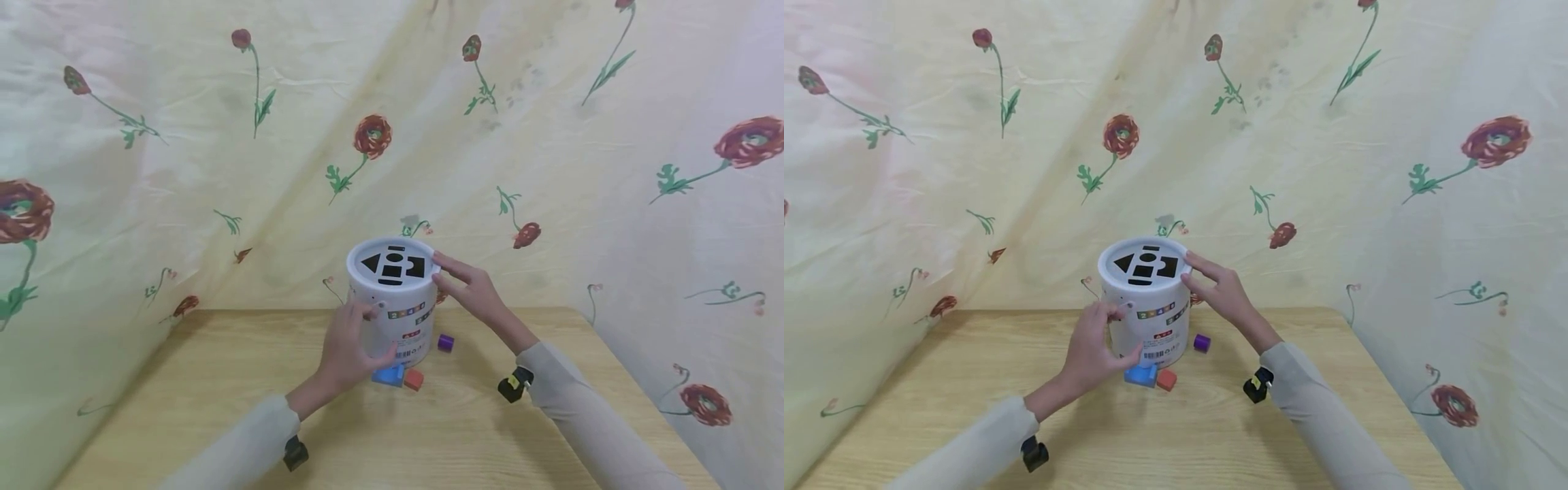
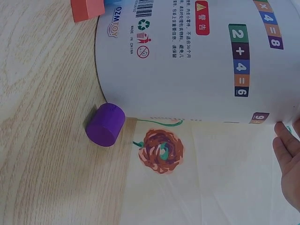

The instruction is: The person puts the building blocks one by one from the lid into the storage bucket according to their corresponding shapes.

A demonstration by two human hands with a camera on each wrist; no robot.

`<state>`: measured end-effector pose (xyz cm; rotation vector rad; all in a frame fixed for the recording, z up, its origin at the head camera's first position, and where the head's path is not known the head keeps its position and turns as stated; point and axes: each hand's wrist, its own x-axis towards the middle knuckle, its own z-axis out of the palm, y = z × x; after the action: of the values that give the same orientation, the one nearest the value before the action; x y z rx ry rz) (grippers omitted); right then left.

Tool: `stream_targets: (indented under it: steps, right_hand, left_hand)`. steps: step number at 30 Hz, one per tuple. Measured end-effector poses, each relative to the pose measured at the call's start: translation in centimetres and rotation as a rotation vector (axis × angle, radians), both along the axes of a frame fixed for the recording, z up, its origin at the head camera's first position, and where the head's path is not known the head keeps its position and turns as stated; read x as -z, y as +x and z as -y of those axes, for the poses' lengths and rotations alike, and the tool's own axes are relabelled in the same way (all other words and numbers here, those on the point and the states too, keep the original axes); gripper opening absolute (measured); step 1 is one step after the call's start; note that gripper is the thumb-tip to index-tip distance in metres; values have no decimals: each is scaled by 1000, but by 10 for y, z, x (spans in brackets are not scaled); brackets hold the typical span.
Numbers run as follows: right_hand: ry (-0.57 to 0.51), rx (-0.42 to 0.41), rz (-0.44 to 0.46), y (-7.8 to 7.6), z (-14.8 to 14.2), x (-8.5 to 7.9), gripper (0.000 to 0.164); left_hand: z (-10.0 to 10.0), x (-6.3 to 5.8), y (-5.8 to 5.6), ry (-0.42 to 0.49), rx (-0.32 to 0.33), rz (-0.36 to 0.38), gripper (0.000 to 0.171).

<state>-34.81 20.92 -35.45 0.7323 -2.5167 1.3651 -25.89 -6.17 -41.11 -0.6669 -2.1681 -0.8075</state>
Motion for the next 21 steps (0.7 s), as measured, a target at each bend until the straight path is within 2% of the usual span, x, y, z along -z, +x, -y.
stream_targets:
  steps: [4,8,11,17,21]
  right_hand:
    - [-7,-3,2,0,0,0,54]
    - [-5,-3,-1,-1,-1,1,54]
    - [-5,2,-1,-1,-1,1,54]
    - [-1,3,-6,0,0,0,54]
    - [-3,3,0,0,0,0,54]
  left_hand:
    - [4,16,2,-41,-75,30,55]
    - [7,27,3,-73,-129,67,50]
    - [6,33,5,-113,-144,124,51]
    - [0,43,8,-200,-152,283,55]
    - [-3,50,8,-234,-148,347,54]
